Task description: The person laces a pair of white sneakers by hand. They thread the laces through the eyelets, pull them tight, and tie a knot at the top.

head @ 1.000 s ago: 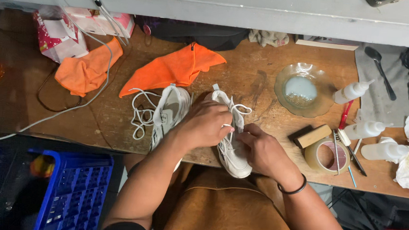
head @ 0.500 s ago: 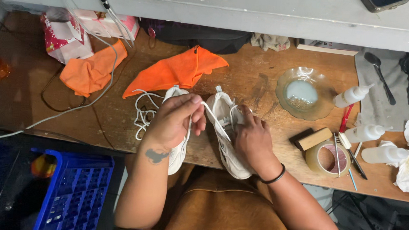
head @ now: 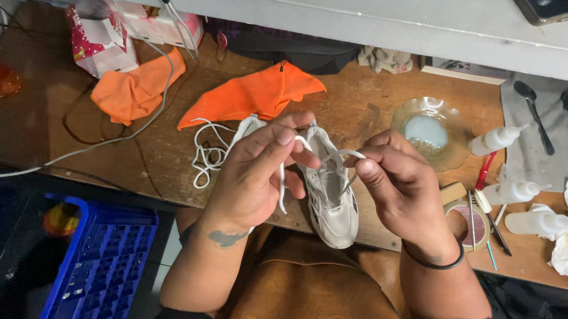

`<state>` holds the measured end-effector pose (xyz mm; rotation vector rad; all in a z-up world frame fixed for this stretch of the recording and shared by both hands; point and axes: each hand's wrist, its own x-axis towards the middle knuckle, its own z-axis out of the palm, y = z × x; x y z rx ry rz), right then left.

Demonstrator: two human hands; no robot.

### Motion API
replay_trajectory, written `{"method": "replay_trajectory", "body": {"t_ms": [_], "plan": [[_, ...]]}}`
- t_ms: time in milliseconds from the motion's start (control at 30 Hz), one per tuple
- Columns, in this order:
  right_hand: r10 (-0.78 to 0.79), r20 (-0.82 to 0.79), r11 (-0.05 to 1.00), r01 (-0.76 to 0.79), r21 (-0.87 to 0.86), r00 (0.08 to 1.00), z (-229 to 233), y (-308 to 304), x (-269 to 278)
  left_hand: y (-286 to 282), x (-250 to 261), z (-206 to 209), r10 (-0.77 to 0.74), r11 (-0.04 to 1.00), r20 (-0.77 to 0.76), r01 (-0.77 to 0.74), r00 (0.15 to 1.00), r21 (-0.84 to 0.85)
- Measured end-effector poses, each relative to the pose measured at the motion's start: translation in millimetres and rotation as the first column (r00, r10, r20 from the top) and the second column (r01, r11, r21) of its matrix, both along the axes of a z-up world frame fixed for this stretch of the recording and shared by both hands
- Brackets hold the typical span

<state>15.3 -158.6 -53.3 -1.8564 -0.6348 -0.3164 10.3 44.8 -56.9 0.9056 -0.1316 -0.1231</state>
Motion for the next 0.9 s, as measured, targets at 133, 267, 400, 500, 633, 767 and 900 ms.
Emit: {"method": "replay_trajectory", "body": {"t_ms": [133,267,400,500,633,767,900], "plan": [[-0.011,0.067,1.0,0.011,-0.004,0.998,21,8,-4,-1,-7,20,-0.184,0.97,0.151,0.204,0.971,-0.132],[-0.061,0.109,0.998,0.058,0.027,0.992,33,14,-9,7,-4,25,-0.202,0.958,0.23,0.24,0.952,-0.155],[-0.046,-0.065,0.915,0.068,0.398,0.997,41,22,-14,1,-4,44,-0.02,0.977,0.362,-0.058,0.932,0.203],[-0.012,-0.046,0.894,0.032,0.447,0.999,47,27,-13,-8,-4,55,0.185,0.874,0.39,-0.333,0.902,0.355],[-0.006,-0.031,0.92,0.017,0.39,1.0,45,33,-8,-14,2,64,0.13,0.937,0.288,-0.212,0.949,0.278],[-0.029,-0.062,0.916,0.052,0.398,0.998,48,35,-4,-20,7,70,0.107,0.964,0.282,-0.169,0.953,0.206],[-0.038,-0.011,0.914,0.04,0.403,0.999,66,40,-3,-27,10,89,0.124,0.946,0.375,-0.224,0.919,0.235]]}}
